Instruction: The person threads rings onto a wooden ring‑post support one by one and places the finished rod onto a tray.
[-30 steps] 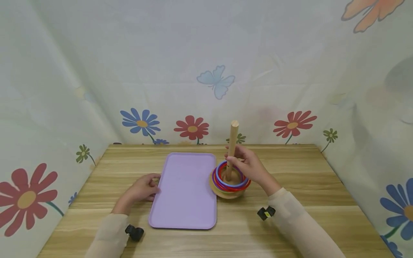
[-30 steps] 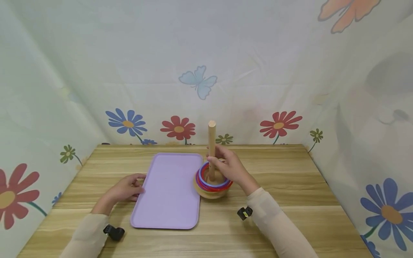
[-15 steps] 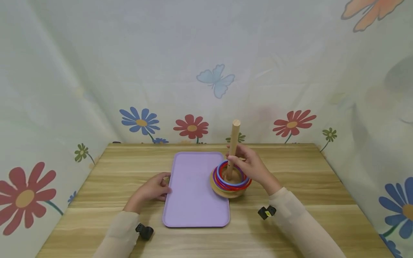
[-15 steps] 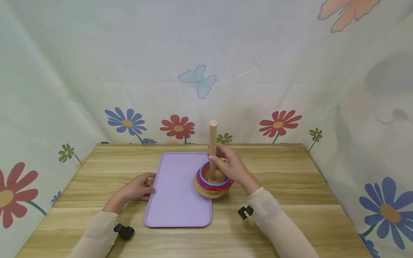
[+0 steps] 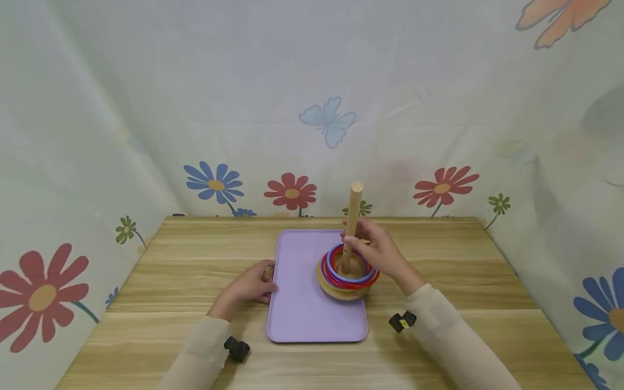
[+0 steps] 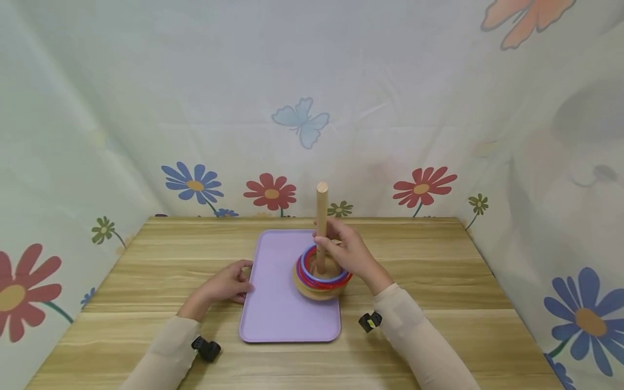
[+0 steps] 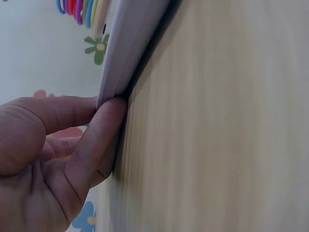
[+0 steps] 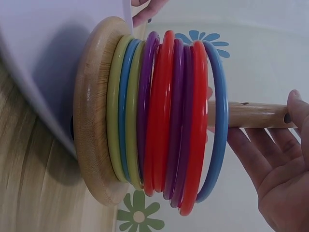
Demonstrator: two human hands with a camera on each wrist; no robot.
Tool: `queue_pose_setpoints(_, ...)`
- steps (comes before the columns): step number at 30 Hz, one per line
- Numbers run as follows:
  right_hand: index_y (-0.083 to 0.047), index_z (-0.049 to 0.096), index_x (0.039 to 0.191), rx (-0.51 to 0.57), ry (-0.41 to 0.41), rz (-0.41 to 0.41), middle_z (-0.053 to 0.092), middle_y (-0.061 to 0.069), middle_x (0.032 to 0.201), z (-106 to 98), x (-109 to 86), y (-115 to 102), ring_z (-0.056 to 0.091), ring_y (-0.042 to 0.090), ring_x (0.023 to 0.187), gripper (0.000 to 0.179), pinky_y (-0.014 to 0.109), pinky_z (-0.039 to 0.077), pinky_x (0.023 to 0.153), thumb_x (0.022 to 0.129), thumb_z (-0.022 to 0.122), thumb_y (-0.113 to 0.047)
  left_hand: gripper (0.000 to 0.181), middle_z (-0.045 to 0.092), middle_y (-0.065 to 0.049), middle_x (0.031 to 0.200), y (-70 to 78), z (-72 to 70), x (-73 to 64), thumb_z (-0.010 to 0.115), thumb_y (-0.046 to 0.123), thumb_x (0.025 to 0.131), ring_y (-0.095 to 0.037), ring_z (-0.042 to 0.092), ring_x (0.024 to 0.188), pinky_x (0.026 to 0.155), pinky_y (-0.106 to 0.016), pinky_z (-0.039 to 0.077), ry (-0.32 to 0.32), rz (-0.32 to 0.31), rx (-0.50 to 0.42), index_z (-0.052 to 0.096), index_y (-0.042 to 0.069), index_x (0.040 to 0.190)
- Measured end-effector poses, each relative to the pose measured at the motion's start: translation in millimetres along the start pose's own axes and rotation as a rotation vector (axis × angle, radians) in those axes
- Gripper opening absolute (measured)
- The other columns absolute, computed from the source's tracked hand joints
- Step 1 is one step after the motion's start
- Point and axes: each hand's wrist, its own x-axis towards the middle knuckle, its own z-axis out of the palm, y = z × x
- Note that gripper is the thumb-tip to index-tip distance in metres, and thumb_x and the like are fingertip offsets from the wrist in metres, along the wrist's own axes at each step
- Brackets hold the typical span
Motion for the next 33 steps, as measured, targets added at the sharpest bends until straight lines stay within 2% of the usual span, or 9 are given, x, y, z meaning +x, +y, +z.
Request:
queue_pose_setpoints(11, 0.000, 0.065, 0.132, 0.011, -0.003, 0.016, 0.077, 0.016, 0.108, 3, -1.8, 3, 0.077, 0.031, 0.098, 0.032, 0.037, 0.063, 0.089, 0.100, 0.069, 0.000, 0.068, 0.062, -0.014, 0.085, 12.2, 26.7, 10.6, 0.067, -0.012, 0.092, -0.017, 0.065, 0.066, 0.061, -0.035, 0.065, -0.012, 0.000, -0.020, 0.035, -0.014, 0.152)
queue_pose_setpoints(22, 0.003, 0.065, 0.130, 0.027, -0.002, 0.002, 0.076, 0.019, 0.106, 5, -6.4, 8, 0.076, 0.032, 0.096, 0.030, 0.040, 0.063, 0.089, 0.100, 0.067, 0.004, 0.065, 0.066, -0.015, 0.081, 18.1, 43.7, 14.1, 0.065, -0.011, 0.093, -0.016, 0.065, 0.063, 0.060, -0.035, 0.065, -0.034, 0.039, -0.036, 0.036, -0.012, 0.151)
queue_pose_setpoints(28, 0.002, 0.064, 0.132, 0.014, -0.021, 0.045, 0.076, 0.019, 0.111, 7, -12.0, 14, 0.075, 0.032, 0.102, 0.031, 0.045, 0.062, 0.092, 0.102, 0.067, -0.001, 0.066, 0.066, -0.014, 0.082, 17.6, 44.9, 11.4, 0.065, -0.010, 0.094, -0.015, 0.064, 0.062, 0.059, -0.035, 0.064, -0.024, 0.022, -0.068, 0.036, -0.011, 0.153)
queue_pose_setpoints(33, 0.001, 0.062, 0.136, 0.016, -0.035, 0.069, 0.075, 0.019, 0.118, 5, -13.2, 13, 0.073, 0.035, 0.109, 0.036, 0.052, 0.060, 0.097, 0.101, 0.069, -0.001, 0.068, 0.063, -0.013, 0.087, 20.4, 38.4, 7.9, 0.064, -0.002, 0.098, -0.017, 0.063, 0.066, 0.060, -0.036, 0.064, -0.047, 0.014, -0.075, 0.032, -0.010, 0.158)
